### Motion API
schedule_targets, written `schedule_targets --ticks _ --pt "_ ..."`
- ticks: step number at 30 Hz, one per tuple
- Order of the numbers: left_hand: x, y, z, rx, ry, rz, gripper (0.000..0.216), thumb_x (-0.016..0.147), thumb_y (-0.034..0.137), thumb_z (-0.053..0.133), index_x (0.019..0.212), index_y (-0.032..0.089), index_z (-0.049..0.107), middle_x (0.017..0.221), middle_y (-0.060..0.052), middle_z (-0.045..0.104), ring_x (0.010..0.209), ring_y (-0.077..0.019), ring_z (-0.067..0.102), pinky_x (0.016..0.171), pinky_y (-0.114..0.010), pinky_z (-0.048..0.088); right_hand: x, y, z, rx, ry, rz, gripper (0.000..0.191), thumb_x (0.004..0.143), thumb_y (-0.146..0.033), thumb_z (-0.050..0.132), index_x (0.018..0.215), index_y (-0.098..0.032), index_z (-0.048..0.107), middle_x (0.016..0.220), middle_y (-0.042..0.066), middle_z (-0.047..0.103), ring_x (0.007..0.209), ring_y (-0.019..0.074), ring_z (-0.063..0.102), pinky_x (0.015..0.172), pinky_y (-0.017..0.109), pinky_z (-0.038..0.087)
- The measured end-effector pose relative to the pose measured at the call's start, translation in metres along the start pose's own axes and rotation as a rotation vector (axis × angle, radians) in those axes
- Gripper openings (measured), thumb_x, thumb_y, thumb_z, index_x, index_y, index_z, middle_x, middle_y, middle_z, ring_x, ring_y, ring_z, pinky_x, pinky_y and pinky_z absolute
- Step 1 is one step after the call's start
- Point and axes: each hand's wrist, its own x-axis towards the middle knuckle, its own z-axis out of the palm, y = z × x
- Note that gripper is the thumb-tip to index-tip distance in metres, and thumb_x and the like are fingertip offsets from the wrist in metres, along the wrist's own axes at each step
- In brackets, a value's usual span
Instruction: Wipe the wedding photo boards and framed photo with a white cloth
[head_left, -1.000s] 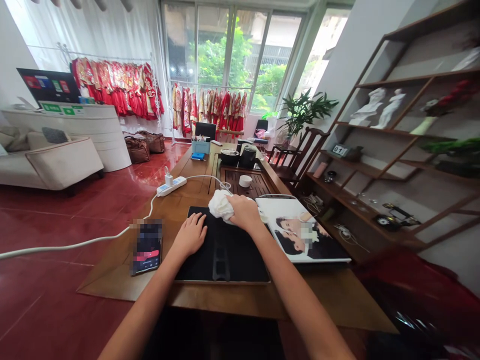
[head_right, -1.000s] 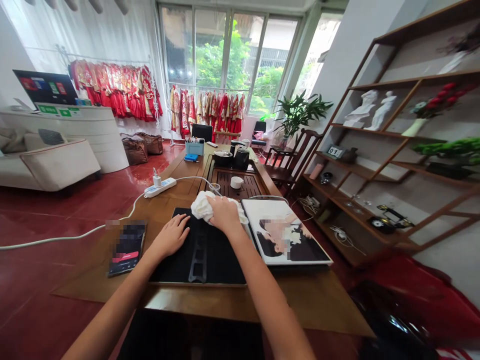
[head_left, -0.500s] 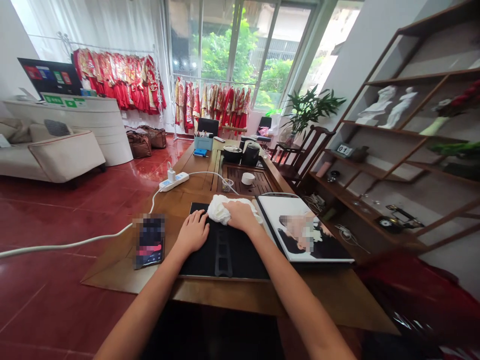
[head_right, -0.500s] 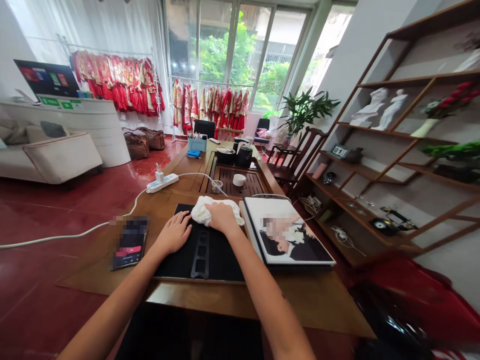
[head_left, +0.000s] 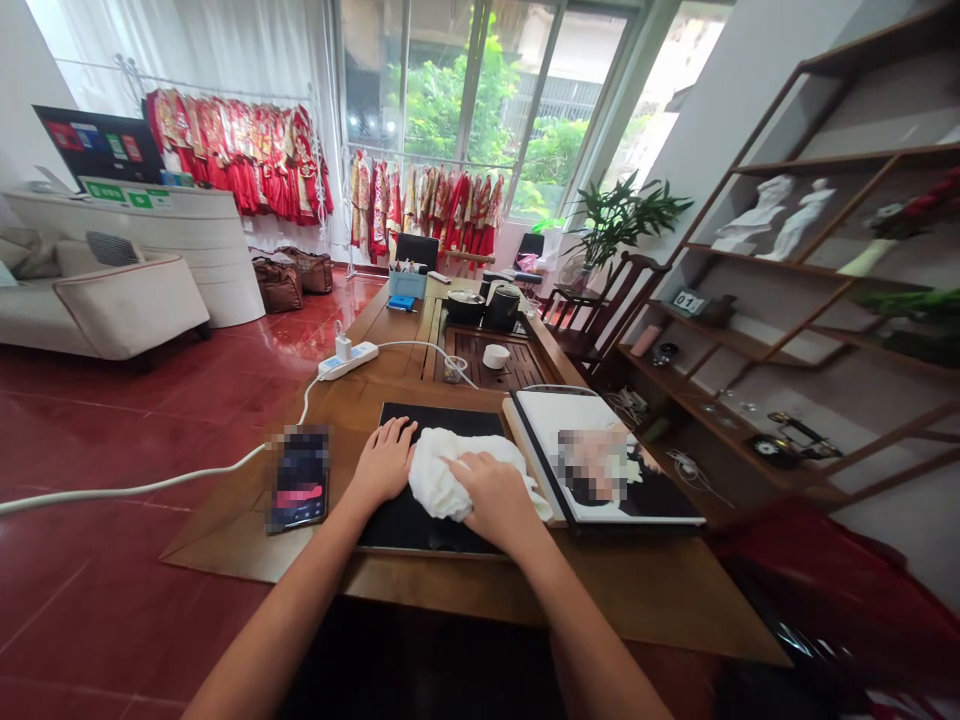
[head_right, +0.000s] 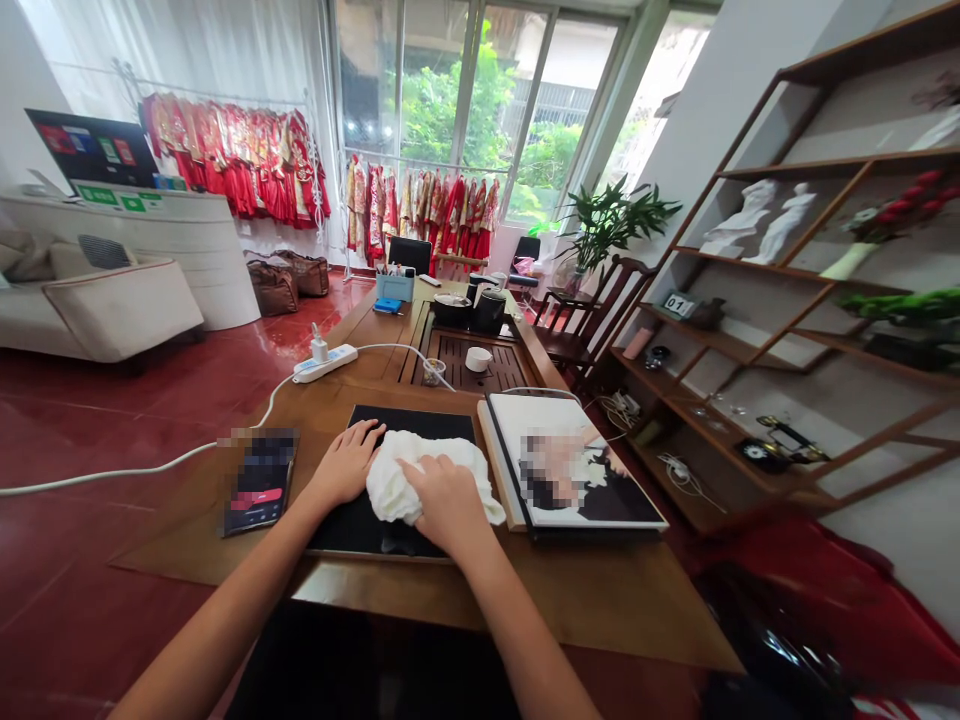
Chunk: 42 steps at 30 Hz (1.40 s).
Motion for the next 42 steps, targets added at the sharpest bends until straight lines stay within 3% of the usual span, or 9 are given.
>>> schedule_targets --ticks 9,14,18,22,26,29,35,42 --pt "-0.001 0.001 0.003 0.004 0.029 -0.004 0.044 0.095 0.032 0.031 0.136 0.022 0.044 0.146 -0.005 0.042 0.136 -0.0205 0.036 0.112 -0.037 0.028 -0.068 -0.027 0.0 0.089 -0.075 -0.06 0.077 0.065 -0.011 0.058 0.137 -0.03 0.042 0.119 0.007 0.058 0.104 0.0276 0.05 0.078 0.036 0.04" --pt "0.0 0.0 0.005 -0.002 0.033 -0.006 0.044 0.095 0.032 0.032 0.136 0.022 0.044 0.146 -0.005 0.042 0.135 -0.0214 0.036 0.112 -0.038 0.029 -0.076 -0.017 -0.014 0.157 -0.033 -0.103 0.064 0.072 -0.018 0.057 0.134 -0.031 0.046 0.115 0.005 0.061 0.101 0.0253 0.053 0.081 0.035 0.041" --pt "0.0 -0.001 0.005 -0.006 0.028 -0.004 0.044 0.095 0.033 0.032 0.135 0.022 0.046 0.145 -0.005 0.044 0.135 -0.022 0.037 0.111 -0.039 0.031 -0.056 0.007 -0.036 0.133 0.14 -0.056 0.054 0.08 -0.025 0.054 0.134 -0.025 0.048 0.116 0.007 0.062 0.103 0.0241 0.053 0.085 0.033 0.04" --pt "0.0 0.0 0.004 -0.005 0.028 0.001 0.044 0.095 0.034 0.031 0.135 0.023 0.045 0.146 -0.005 0.042 0.135 -0.0218 0.036 0.111 -0.04 0.031 -0.011 0.033 -0.046 0.007 0.235 0.05 0.05 0.085 -0.032 0.052 0.134 -0.022 0.049 0.121 0.01 0.06 0.107 0.0257 0.052 0.085 0.033 0.04" --pt "0.0 0.001 0.003 -0.001 0.03 0.01 0.044 0.095 0.034 0.03 0.136 0.024 0.044 0.146 -0.004 0.042 0.135 -0.0212 0.036 0.111 -0.039 0.031 0.04 0.052 -0.036 -0.13 0.144 0.183 0.06 0.084 -0.027 0.054 0.141 -0.025 0.038 0.129 0.011 0.055 0.114 0.0268 0.048 0.087 0.034 0.039" --pt "-0.001 0.001 0.003 0.003 0.029 0.013 0.044 0.095 0.034 0.03 0.136 0.024 0.044 0.146 -0.004 0.042 0.135 -0.0213 0.036 0.11 -0.039 0.031 0.065 0.059 -0.021 -0.148 0.022 0.239 0.058 0.08 -0.025 0.058 0.136 -0.024 0.044 0.126 0.011 0.056 0.112 0.0255 0.051 0.085 0.032 0.039" --pt "0.0 -0.001 0.005 -0.002 0.025 0.005 0.044 0.095 0.034 0.03 0.137 0.024 0.043 0.146 -0.005 0.042 0.135 -0.0217 0.035 0.111 -0.04 0.03 0.071 0.061 0.003 -0.125 -0.026 0.274 0.042 0.08 -0.024 0.057 0.122 -0.022 0.054 0.115 0.01 0.062 0.105 0.0254 0.056 0.079 0.032 0.041" --pt "0.0 -0.001 0.004 -0.009 0.027 -0.007 0.044 0.095 0.034 0.03 0.136 0.023 0.043 0.146 -0.005 0.041 0.135 -0.0209 0.035 0.11 -0.038 0.031 0.059 0.055 0.002 -0.108 -0.03 0.266 0.036 0.081 -0.024 0.054 0.117 -0.022 0.055 0.11 0.01 0.063 0.102 0.0252 0.058 0.077 0.031 0.041"
